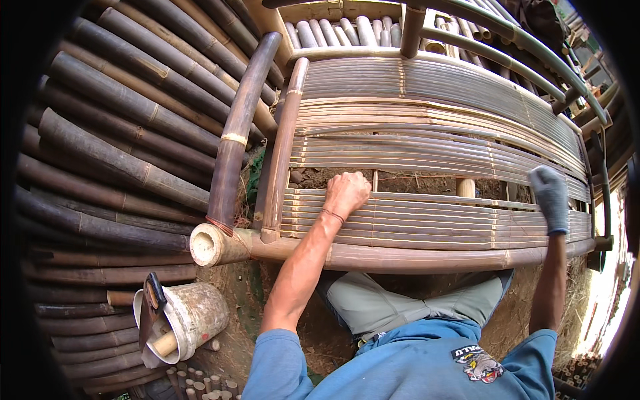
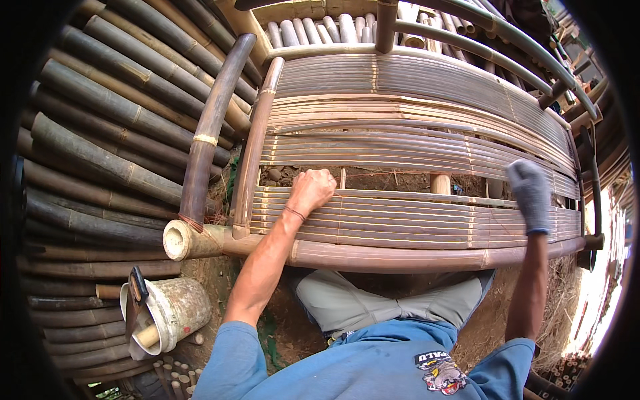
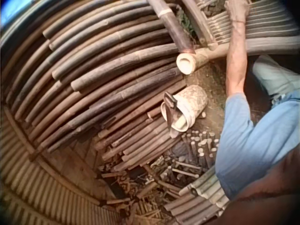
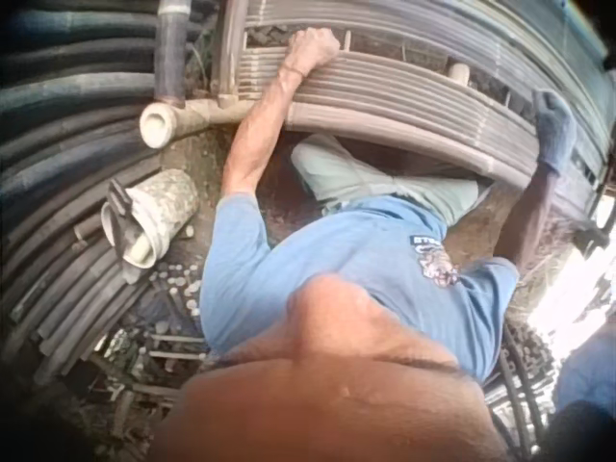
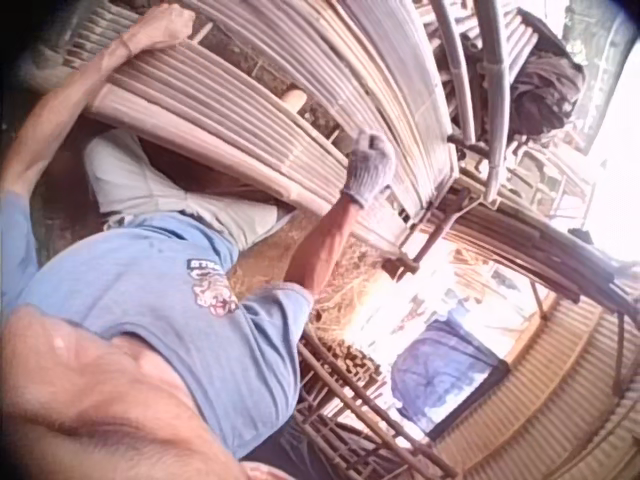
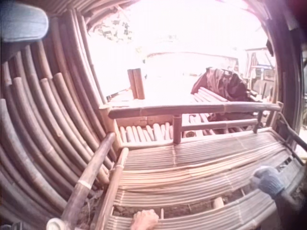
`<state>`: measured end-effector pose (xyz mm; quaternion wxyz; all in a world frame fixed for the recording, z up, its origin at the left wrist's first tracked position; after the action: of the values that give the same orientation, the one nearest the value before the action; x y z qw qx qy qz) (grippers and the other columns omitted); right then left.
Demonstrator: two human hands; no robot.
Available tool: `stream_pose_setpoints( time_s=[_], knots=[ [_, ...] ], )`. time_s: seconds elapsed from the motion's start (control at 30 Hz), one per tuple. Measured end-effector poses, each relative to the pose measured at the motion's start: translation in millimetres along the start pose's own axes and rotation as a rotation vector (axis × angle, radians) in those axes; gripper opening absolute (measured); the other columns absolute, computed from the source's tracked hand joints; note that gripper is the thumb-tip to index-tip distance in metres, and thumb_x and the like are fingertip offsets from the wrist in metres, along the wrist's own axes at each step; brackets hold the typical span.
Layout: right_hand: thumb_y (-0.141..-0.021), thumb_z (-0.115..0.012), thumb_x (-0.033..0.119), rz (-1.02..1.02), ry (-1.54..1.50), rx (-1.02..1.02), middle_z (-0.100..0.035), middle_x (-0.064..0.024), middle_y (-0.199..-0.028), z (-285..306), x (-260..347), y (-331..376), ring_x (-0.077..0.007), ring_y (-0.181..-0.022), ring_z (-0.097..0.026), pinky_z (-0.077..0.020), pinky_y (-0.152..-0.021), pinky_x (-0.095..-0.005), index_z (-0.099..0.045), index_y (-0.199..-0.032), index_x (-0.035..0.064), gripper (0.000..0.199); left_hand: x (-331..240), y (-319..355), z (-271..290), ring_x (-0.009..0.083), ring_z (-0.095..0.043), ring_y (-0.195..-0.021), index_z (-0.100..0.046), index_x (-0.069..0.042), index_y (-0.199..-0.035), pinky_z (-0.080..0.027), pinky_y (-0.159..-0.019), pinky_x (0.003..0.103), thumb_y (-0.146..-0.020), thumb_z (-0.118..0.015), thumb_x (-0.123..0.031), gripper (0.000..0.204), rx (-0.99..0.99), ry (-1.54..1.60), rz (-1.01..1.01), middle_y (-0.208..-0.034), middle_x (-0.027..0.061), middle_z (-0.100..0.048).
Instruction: The person sits on the ground and weaves thin bamboo strips into a bamboo frame using a thin cord. They pull the cord through the strips, tie knots, and adjust the woven sections by hand.
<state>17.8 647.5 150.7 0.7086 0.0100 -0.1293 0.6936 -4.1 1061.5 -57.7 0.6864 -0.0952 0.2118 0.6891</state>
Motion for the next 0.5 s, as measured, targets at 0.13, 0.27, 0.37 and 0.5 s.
stream_pose_setpoints(
  time_s=[0.13, 0.27, 0.37, 0.5],
  knots=[
    [-0.089, -0.059, 0.022, 0.35, 0.214, 0.245, -0.071, -0.0153, -0.082, -158.7, 74.9, 23.1, -0.0326, -0.079, -0.072, -0.0583, -0.07, -0.0451, -0.074, -0.079, 0.0093, 0.022, 17.5, -32.1, -21.8, 0.0445, -0.067, -0.097, -0.069, 0.004, -0.093, -0.054, -0.086, 0.049, -0.081, -0.052, -0.014, 0.027, 0.376, 0.025, -0.189, -0.097, 0.0307, -0.068],
    [-0.089, -0.053, 0.021, 0.563, 0.037, 0.756, -0.071, -0.0219, -0.088, -294.7, 184.5, 17.7, -0.0372, -0.075, -0.071, -0.0553, -0.066, -0.0463, -0.074, -0.085, 0.003, 0.028, 8.2, -44.8, -35.8, 0.0412, -0.067, -0.081, -0.067, 0.009, -0.087, -0.053, -0.075, 0.044, -0.08, -0.055, -0.014, 0.027, 0.503, -0.042, -0.454, -0.088, 0.0331, -0.067],
    [-0.085, -0.056, 0.019, 0.641, -0.269, 0.951, -0.07, -0.0217, -0.084, -321.7, 226.6, 8.2, -0.034, -0.066, -0.065, -0.0495, -0.06, -0.0456, -0.073, -0.087, 0.0012, 0.025, 11.7, -43.8, -34.7, 0.0337, -0.068, -0.076, -0.07, 0.007, -0.084, -0.053, -0.07, 0.041, -0.079, -0.06, -0.017, 0.026, 0.519, 0.163, -0.23, -0.081, 0.0279, -0.069],
    [-0.086, -0.058, 0.025, 0.671, -0.283, 0.881, -0.071, -0.0233, -0.095, -287.6, 215.1, 11.0, -0.0374, -0.081, -0.068, -0.0532, -0.073, -0.0467, -0.07, -0.101, 0.0018, 0.03, 15.1, -23.6, -2.3, 0.0254, -0.067, -0.071, -0.073, 0.003, -0.085, -0.051, -0.067, 0.038, -0.08, -0.064, -0.023, 0.027, 0.209, 0.288, 0.041, -0.074, 0.0191, -0.069]
  ],
)
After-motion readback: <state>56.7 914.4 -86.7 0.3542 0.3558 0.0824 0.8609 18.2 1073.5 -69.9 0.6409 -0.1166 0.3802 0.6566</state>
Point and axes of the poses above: each hand's wrist, its own y-axis away from the middle knuckle, its own z-axis out of the back of the hand, x = y × z, the point moved 5 cm from there along -y, towards the middle knuckle
